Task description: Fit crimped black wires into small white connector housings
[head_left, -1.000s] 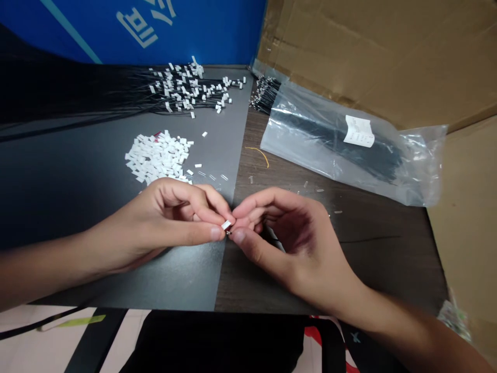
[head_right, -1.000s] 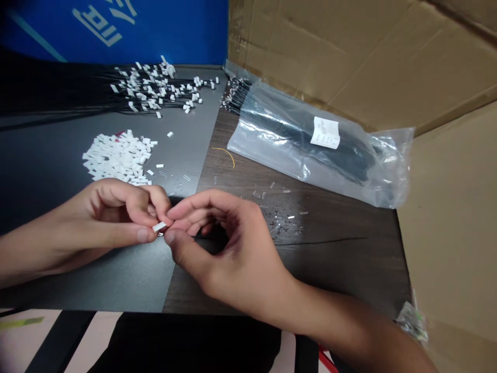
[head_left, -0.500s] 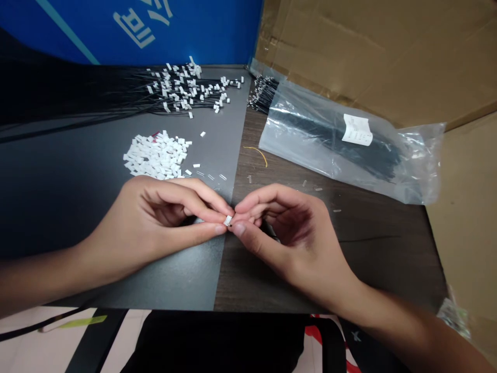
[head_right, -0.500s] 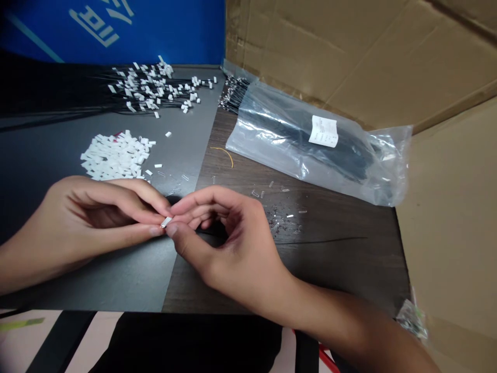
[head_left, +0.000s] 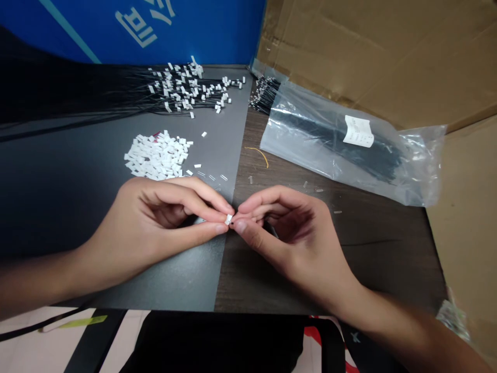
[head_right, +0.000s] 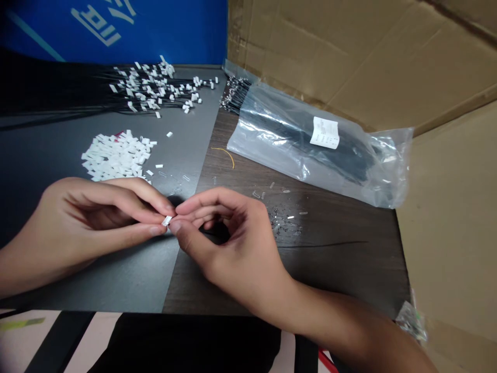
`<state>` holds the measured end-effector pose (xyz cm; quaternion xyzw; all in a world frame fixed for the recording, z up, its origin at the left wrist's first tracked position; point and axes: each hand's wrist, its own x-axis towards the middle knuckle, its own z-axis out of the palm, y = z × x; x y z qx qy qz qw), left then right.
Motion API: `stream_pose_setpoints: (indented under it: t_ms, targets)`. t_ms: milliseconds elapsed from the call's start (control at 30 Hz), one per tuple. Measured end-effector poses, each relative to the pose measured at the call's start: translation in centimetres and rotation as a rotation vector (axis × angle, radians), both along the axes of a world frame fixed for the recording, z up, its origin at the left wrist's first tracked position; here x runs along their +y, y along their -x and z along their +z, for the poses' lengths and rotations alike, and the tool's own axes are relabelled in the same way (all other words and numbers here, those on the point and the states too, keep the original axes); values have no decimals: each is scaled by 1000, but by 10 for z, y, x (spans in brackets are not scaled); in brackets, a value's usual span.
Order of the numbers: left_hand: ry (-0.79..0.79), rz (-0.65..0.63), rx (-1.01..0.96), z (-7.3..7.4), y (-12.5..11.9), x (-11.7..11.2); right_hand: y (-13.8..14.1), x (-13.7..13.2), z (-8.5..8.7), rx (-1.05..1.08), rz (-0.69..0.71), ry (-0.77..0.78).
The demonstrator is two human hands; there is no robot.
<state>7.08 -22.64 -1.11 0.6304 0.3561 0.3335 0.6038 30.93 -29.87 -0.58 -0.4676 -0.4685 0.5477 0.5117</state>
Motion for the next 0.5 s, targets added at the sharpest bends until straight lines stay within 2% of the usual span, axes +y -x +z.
stream_pose_setpoints:
  t_ms: [233, 500]
  targets:
    - [9, 7, -9, -2, -3, 0, -1, 0, 1, -17, 2, 41]
    - [-36, -5, -12, 0, -2, 1, 2, -1, 1, 37, -28, 20]
